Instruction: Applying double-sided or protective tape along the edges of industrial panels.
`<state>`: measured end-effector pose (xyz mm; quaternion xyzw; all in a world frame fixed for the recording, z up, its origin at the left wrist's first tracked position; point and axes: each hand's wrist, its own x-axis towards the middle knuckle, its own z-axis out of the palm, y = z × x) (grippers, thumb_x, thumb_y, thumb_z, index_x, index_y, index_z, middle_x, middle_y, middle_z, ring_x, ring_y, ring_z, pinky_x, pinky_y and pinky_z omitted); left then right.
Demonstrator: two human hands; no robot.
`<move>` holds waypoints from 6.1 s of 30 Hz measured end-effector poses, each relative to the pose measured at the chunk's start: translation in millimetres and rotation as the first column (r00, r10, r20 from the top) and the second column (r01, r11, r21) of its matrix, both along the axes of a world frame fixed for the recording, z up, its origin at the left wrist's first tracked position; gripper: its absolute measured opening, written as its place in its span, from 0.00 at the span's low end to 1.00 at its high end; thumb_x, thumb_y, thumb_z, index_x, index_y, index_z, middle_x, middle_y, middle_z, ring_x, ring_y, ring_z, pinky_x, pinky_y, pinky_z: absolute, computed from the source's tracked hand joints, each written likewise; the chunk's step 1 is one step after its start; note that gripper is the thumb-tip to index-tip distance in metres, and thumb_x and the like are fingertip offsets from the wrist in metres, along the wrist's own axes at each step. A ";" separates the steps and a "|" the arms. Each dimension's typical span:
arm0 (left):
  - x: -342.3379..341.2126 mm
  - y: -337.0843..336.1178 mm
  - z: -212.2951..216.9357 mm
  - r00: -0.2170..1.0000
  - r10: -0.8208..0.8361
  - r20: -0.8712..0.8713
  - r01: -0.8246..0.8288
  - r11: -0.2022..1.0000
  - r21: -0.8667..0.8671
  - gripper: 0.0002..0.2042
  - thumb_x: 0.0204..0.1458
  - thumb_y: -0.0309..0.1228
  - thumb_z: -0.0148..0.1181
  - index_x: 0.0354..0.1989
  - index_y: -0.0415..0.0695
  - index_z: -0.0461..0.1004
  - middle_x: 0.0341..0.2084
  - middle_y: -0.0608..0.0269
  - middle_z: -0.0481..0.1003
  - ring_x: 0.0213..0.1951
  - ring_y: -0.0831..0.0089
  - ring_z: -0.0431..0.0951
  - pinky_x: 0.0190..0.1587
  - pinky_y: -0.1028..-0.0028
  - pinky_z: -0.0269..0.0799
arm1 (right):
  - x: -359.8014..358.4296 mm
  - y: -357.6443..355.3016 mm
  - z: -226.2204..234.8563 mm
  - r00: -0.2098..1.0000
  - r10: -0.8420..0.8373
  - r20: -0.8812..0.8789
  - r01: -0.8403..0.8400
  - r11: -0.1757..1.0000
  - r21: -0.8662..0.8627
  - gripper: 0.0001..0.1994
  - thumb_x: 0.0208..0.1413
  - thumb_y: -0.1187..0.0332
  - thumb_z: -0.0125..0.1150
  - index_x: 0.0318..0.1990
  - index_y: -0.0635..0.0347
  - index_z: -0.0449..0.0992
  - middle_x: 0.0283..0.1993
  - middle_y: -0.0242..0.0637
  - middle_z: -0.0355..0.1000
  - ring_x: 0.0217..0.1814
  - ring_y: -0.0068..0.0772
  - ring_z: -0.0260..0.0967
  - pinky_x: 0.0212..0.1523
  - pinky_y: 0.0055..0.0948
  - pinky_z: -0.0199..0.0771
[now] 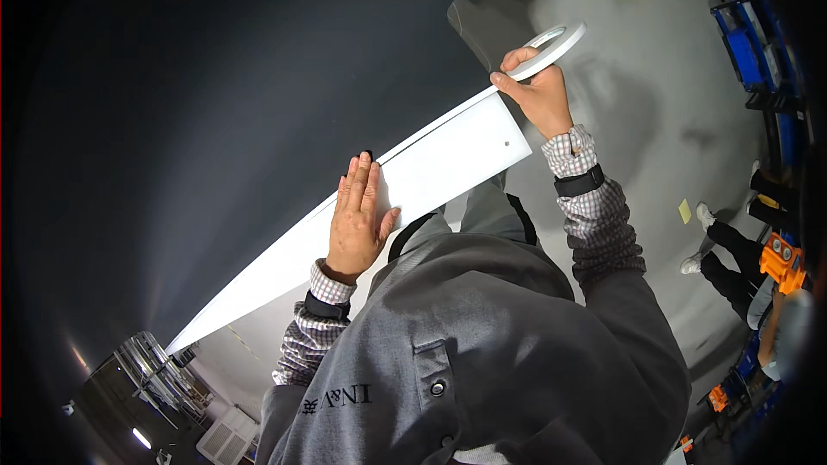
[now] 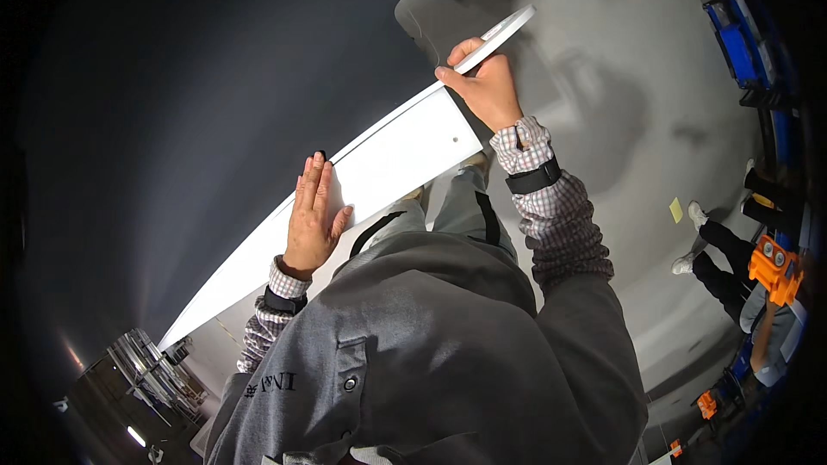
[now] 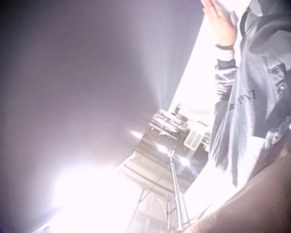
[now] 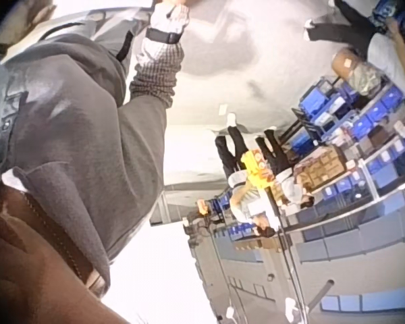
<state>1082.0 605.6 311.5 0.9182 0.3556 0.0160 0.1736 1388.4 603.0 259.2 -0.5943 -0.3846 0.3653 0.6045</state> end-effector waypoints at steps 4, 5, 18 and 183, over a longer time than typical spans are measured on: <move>-0.1 -0.5 1.5 1.000 0.009 -0.021 -0.009 1.000 0.006 0.33 0.48 0.37 0.55 0.60 0.39 0.48 0.61 0.51 0.47 0.62 0.57 0.47 0.61 0.60 0.47 | -1.0 0.4 5.5 0.999 0.003 0.033 -0.003 1.000 0.019 0.09 0.41 0.78 0.62 0.27 0.63 0.66 0.26 0.31 0.65 0.28 0.19 0.64 0.30 0.18 0.67; 0.4 -0.9 1.9 1.000 0.008 -0.020 -0.008 1.000 0.007 0.33 0.48 0.37 0.55 0.60 0.39 0.48 0.61 0.51 0.47 0.62 0.57 0.47 0.61 0.60 0.47 | -0.4 0.7 3.3 0.998 0.002 0.067 -0.005 0.999 0.041 0.09 0.41 0.77 0.62 0.27 0.63 0.66 0.26 0.31 0.65 0.28 0.19 0.63 0.29 0.18 0.66; 29.9 -5.3 4.0 0.999 -0.035 0.000 0.035 0.999 0.021 0.36 0.48 0.43 0.53 0.60 0.35 0.45 0.60 0.43 0.44 0.62 0.50 0.44 0.60 0.57 0.43 | -4.7 -0.7 -2.5 0.992 0.011 0.129 -0.018 0.998 0.054 0.09 0.40 0.77 0.63 0.25 0.63 0.66 0.26 0.31 0.65 0.28 0.19 0.63 0.31 0.19 0.66; 160.0 -0.6 -13.1 0.580 0.679 0.450 -0.493 0.733 -0.469 0.05 0.43 0.28 0.61 0.26 0.39 0.77 0.20 0.63 0.72 0.24 0.78 0.71 0.28 0.77 0.67 | 21.1 -16.3 4.5 0.696 0.493 -0.523 -0.619 0.780 -0.088 0.14 0.37 0.81 0.52 0.35 0.67 0.75 0.28 0.30 0.68 0.31 0.19 0.63 0.35 0.18 0.62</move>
